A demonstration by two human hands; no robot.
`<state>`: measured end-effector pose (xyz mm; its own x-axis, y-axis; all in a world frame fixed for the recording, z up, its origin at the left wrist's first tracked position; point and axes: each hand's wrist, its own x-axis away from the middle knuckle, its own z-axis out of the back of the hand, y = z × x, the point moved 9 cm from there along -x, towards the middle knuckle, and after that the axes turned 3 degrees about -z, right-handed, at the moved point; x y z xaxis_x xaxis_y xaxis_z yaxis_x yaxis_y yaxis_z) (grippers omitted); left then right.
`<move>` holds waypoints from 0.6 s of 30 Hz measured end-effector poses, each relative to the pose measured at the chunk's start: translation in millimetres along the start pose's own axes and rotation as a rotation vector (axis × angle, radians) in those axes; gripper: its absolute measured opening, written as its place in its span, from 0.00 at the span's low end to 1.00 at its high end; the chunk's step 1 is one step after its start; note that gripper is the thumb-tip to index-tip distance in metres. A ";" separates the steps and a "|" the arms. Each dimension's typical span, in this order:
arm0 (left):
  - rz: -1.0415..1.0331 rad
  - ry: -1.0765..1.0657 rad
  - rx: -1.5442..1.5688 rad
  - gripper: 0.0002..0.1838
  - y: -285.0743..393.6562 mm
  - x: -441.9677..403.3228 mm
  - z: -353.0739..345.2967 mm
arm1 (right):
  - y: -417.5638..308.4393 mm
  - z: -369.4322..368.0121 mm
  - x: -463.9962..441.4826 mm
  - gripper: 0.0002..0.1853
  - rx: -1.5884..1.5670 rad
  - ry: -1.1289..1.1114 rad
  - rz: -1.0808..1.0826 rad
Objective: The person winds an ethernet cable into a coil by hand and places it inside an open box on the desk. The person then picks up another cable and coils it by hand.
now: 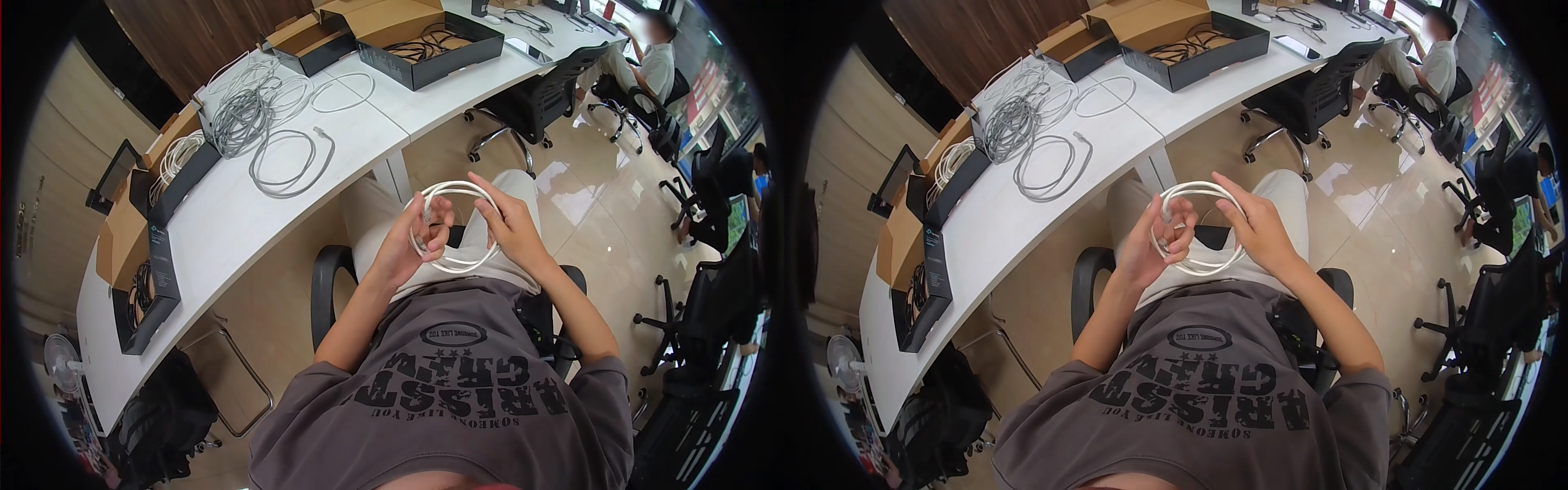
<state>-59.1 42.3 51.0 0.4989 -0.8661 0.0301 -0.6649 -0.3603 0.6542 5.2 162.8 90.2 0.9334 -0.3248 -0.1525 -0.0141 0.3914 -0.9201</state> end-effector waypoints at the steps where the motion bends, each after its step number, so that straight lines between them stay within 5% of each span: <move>1: 0.021 -0.031 -0.010 0.22 -1.1 0.1 -0.6 | -3.3 1.7 -0.3 0.23 0.057 0.002 0.016; 5: 0.040 -0.151 0.167 0.15 -3.3 -5.0 5.4 | -2.3 0.9 1.4 0.23 0.063 -0.035 -0.037; 14: -0.049 -0.118 0.454 0.17 4.8 -11.3 28.5 | 38.9 -43.0 17.3 0.26 -0.976 -0.350 -0.417; 18: -0.187 0.064 0.320 0.23 10.0 -5.9 37.4 | 27.9 -54.9 26.2 0.27 -1.010 -0.318 -0.228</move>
<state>-89.4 30.8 29.2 0.6550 -0.7555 -0.0140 -0.6942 -0.6090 0.3837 9.5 118.0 40.8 0.9996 -0.0046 0.0267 0.0189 -0.5877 -0.8089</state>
